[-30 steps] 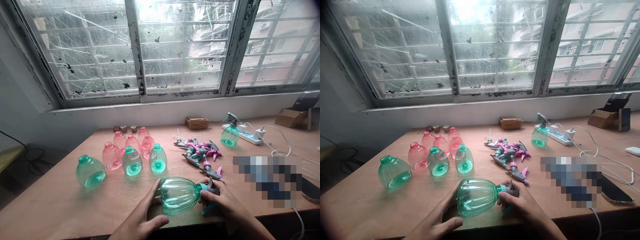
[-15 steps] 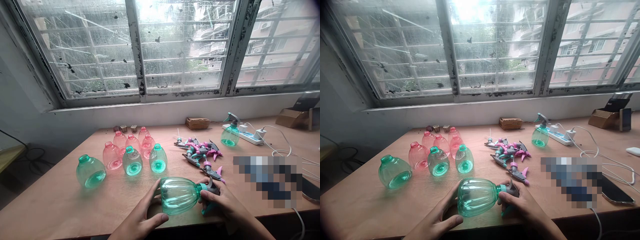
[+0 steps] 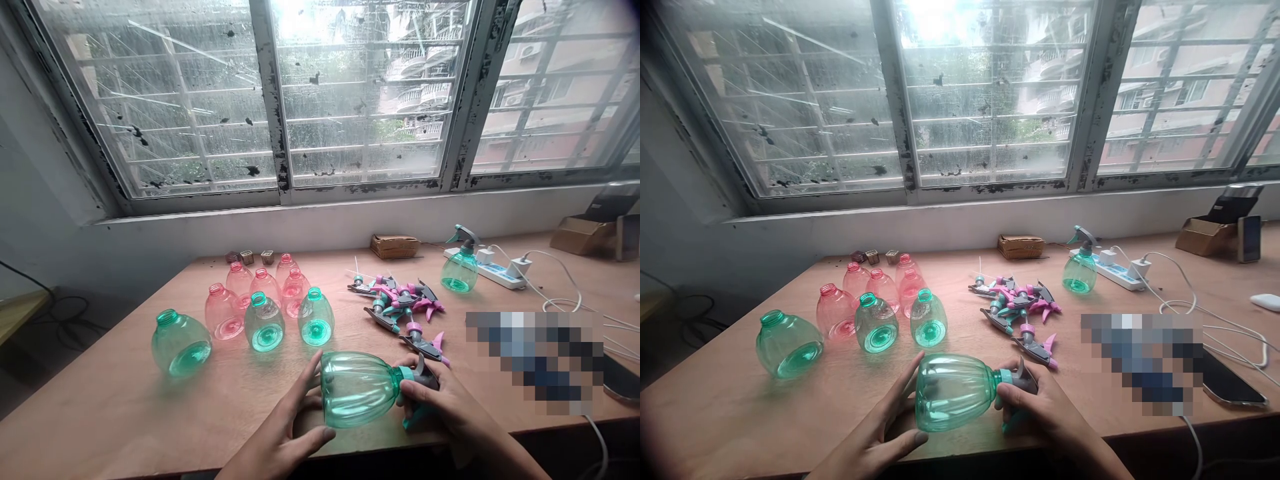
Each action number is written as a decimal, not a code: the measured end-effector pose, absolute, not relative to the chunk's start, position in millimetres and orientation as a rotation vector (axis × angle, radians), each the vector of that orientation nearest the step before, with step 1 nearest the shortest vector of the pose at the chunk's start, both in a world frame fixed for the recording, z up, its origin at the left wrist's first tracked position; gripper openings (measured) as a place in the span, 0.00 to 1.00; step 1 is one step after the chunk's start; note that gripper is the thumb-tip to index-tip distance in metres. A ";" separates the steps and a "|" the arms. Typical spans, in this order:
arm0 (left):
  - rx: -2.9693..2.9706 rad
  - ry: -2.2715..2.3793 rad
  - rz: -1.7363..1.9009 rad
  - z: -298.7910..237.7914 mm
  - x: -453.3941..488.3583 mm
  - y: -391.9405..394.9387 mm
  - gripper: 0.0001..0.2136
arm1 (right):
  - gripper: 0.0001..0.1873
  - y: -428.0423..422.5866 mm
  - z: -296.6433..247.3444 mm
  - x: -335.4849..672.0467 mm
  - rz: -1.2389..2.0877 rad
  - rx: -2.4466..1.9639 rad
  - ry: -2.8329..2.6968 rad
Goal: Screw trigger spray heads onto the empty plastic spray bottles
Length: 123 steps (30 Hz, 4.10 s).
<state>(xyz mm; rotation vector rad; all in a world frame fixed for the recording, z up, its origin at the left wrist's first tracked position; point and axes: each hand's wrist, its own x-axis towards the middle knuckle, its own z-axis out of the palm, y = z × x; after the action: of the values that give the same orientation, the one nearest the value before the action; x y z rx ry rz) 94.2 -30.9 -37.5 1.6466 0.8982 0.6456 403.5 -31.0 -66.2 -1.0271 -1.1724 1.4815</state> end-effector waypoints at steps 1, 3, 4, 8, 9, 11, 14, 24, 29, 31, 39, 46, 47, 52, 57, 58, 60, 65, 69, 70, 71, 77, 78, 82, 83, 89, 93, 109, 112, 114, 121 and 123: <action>1.646 0.896 0.646 -38.0 93.9 -31.0 0.41 | 0.25 -30.8 -66.5 403.7 1.483 -1.024 -1.175; 1.648 0.914 0.639 -38.4 93.4 -31.9 0.41 | 0.25 -30.5 -66.7 404.1 1.480 -1.022 -1.179; 1.649 0.928 0.630 -38.2 93.1 -32.4 0.41 | 0.24 -30.3 -66.7 404.4 1.477 -1.023 -1.183; 1.640 0.959 0.617 -35.4 92.4 -33.3 0.45 | 0.24 -30.4 -65.7 405.2 1.466 -1.040 -1.215; 1.635 0.951 0.620 -34.9 92.3 -32.9 0.44 | 0.24 -30.6 -65.3 405.2 1.460 -1.046 -1.218; 1.629 0.923 0.623 -35.0 92.3 -31.9 0.41 | 0.24 -30.8 -65.0 404.9 1.450 -1.055 -1.206; 1.653 0.904 0.621 -37.2 92.5 -31.2 0.40 | 0.24 -30.1 -65.9 404.6 1.454 -1.056 -1.192; 1.659 0.906 0.653 -38.3 94.0 -32.3 0.48 | 0.22 -27.2 -72.6 407.7 1.454 -1.039 -1.216; 1.591 0.859 0.645 -36.8 94.9 -31.0 0.40 | 0.23 -27.1 -71.4 406.5 1.461 -1.042 -1.221; 1.607 0.854 0.640 -37.4 94.8 -30.8 0.40 | 0.23 -27.3 -71.0 406.1 1.448 -1.055 -1.207; 1.624 0.885 0.635 -34.3 94.4 -33.2 0.44 | 0.24 -29.5 -68.3 404.5 1.425 -1.080 -1.166; 1.632 0.919 0.622 -33.0 94.6 -32.6 0.41 | 0.24 -27.7 -70.8 406.3 1.427 -1.064 -1.195; 1.635 0.916 0.620 -34.0 94.4 -32.6 0.42 | 0.24 -27.6 -71.1 406.2 1.429 -1.056 -1.189; 1.648 0.942 0.612 -36.1 93.3 -33.8 0.43 | 0.24 -29.2 -69.0 404.6 1.425 -1.072 -1.151; 1.661 0.941 0.626 -33.4 92.7 -34.7 0.43 | 0.24 -30.7 -64.4 403.7 1.411 -1.098 -1.176; 1.652 0.938 0.630 -33.2 92.8 -34.5 0.42 | 0.24 -30.8 -63.9 403.6 1.409 -1.101 -1.181; 1.635 0.940 0.628 -33.2 93.0 -33.8 0.40 | 0.24 -30.8 -63.6 403.5 1.409 -1.096 -1.189; 1.638 0.903 0.611 -36.5 93.0 -31.5 0.42 | 0.24 -29.3 -68.0 404.5 1.427 -1.068 -1.165; 1.708 0.888 0.645 -39.1 92.3 -32.2 0.41 | 0.23 -27.6 -71.2 405.9 1.461 -1.062 -1.180; 1.727 0.897 0.644 -39.1 92.0 -32.7 0.42 | 0.23 -27.4 -71.2 406.0 1.466 -1.058 -1.189; 1.740 0.912 0.640 -39.1 91.7 -33.1 0.43 | 0.22 -27.4 -71.0 406.0 1.469 -1.052 -1.196; 1.624 0.910 0.636 -38.7 90.8 -31.7 0.42 | 0.21 -28.6 -69.5 405.4 1.509 -1.014 -1.206; 1.610 0.890 0.637 -38.1 91.2 -31.3 0.42 | 0.21 -29.0 -69.5 405.7 1.514 -1.012 -1.204; 1.630 0.860 0.640 -34.6 94.4 -31.6 0.42 | 0.23 -31.0 -69.8 406.4 1.538 -1.018 -1.159; 1.638 0.860 0.646 -34.5 95.0 -31.9 0.42 | 0.23 -31.5 -69.9 406.3 1.542 -1.021 -1.144; 1.644 0.890 0.649 -40.6 93.4 -31.4 0.44 | 0.24 -31.7 -71.0 404.3 1.513 -1.037 -1.137; 1.682 0.953 0.631 -39.3 92.4 -32.4 0.45 | 0.23 -30.4 -70.8 404.9 1.513 -1.024 -1.182; 1.708 0.876 0.667 -45.6 90.8 -32.5 0.39 | 0.22 -28.2 -75.3 407.8 1.520 -1.008 -1.199; 1.698 0.921 0.666 -42.7 91.0 -33.8 0.42 | 0.22 -27.7 -75.5 408.5 1.522 -1.007 -1.203; 1.675 0.919 0.663 -41.1 91.5 -33.8 0.41 | 0.22 -27.3 -76.8 409.5 1.518 -1.003 -1.215; 1.699 0.860 0.646 -40.0 92.7 -32.1 0.37 | 0.22 -26.3 -79.2 412.4 1.505 -0.996 -1.241; 1.703 0.854 0.643 -40.0 92.6 -32.3 0.36 | 0.22 -26.8 -78.3 411.6 1.497 -1.007 -1.223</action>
<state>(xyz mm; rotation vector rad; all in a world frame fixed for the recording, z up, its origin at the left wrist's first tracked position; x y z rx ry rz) 92.6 -32.3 -40.0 1.7027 0.8545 0.6431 411.6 -26.8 -78.3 -1.0074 -1.2229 1.4972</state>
